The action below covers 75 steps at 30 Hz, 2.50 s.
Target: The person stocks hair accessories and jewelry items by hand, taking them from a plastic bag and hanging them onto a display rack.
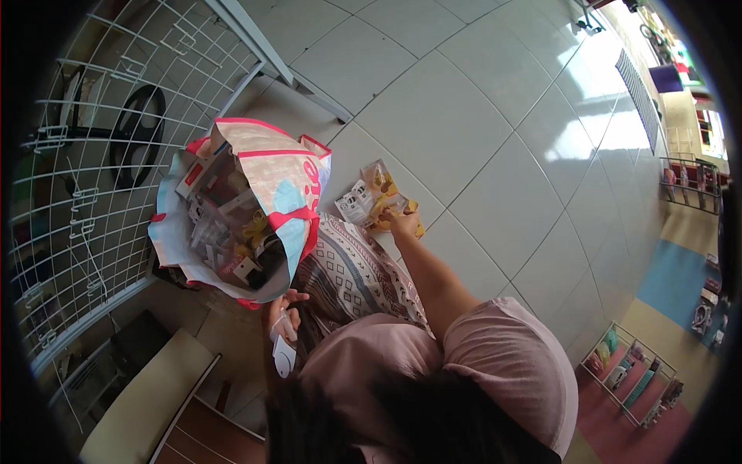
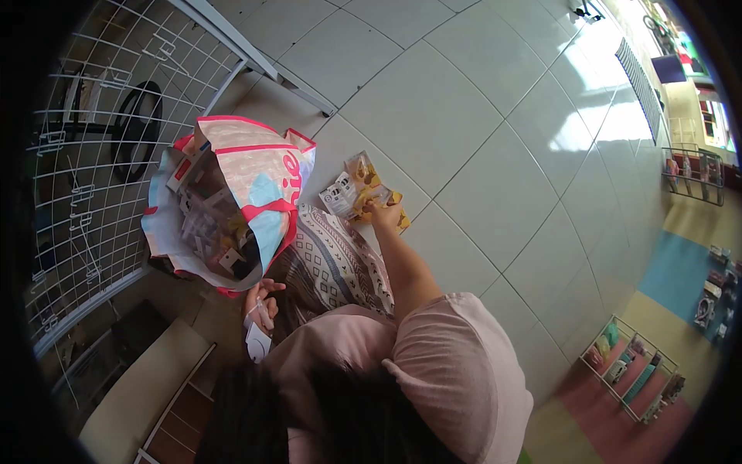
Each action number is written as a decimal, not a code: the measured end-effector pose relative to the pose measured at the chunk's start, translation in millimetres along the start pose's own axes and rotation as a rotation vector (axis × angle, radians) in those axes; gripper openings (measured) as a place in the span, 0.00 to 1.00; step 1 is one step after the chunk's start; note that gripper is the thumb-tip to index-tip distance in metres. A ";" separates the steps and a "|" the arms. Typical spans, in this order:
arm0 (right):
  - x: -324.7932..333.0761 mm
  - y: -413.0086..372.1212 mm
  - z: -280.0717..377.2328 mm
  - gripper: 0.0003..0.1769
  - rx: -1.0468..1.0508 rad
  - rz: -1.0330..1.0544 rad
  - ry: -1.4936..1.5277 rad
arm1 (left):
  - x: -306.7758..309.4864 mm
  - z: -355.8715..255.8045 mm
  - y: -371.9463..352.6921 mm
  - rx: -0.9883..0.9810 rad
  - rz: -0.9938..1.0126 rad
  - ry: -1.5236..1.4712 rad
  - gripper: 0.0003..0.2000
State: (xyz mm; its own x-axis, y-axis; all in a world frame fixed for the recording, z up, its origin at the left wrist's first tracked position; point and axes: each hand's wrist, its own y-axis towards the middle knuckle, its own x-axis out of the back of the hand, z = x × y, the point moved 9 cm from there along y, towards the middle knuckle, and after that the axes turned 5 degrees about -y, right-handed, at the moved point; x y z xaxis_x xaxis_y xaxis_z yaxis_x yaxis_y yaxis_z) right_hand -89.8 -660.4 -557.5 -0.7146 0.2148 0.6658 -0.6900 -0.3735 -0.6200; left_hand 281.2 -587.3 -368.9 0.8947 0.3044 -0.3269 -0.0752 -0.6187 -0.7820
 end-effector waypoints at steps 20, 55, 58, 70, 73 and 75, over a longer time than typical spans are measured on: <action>97.6 -259.1 267.9 0.10 1.126 1.213 -0.124 | -233.2 -217.7 -36.9 -0.734 0.288 1.300 0.31; 129.3 -448.7 306.6 0.24 2.519 0.180 -0.681 | -104.4 -186.4 -66.0 -0.584 0.679 -0.296 0.25; 149.8 -488.9 307.5 0.29 2.544 0.344 -0.481 | -107.7 -190.0 -83.4 -0.691 0.688 -0.312 0.25; 193.7 -518.2 399.0 0.22 1.828 0.869 0.655 | -77.4 -255.8 -190.4 -1.119 0.331 -0.500 0.23; 330.5 -576.3 480.6 0.04 2.118 0.273 0.998 | -74.5 -287.7 -226.2 -1.210 0.414 -0.388 0.20; 408.3 -617.2 521.9 0.04 2.214 0.006 1.192 | -62.4 -306.2 -230.8 -1.239 0.446 -0.358 0.21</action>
State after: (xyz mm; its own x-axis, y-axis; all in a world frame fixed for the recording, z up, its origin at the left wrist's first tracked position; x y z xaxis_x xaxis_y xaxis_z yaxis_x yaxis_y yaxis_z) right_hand 104.5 -813.1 313.7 -0.9778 0.0923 -0.1880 -0.2006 -0.1557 0.9672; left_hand 377.5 -685.3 -5.6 0.7221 -0.0379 -0.6907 0.2854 -0.8933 0.3473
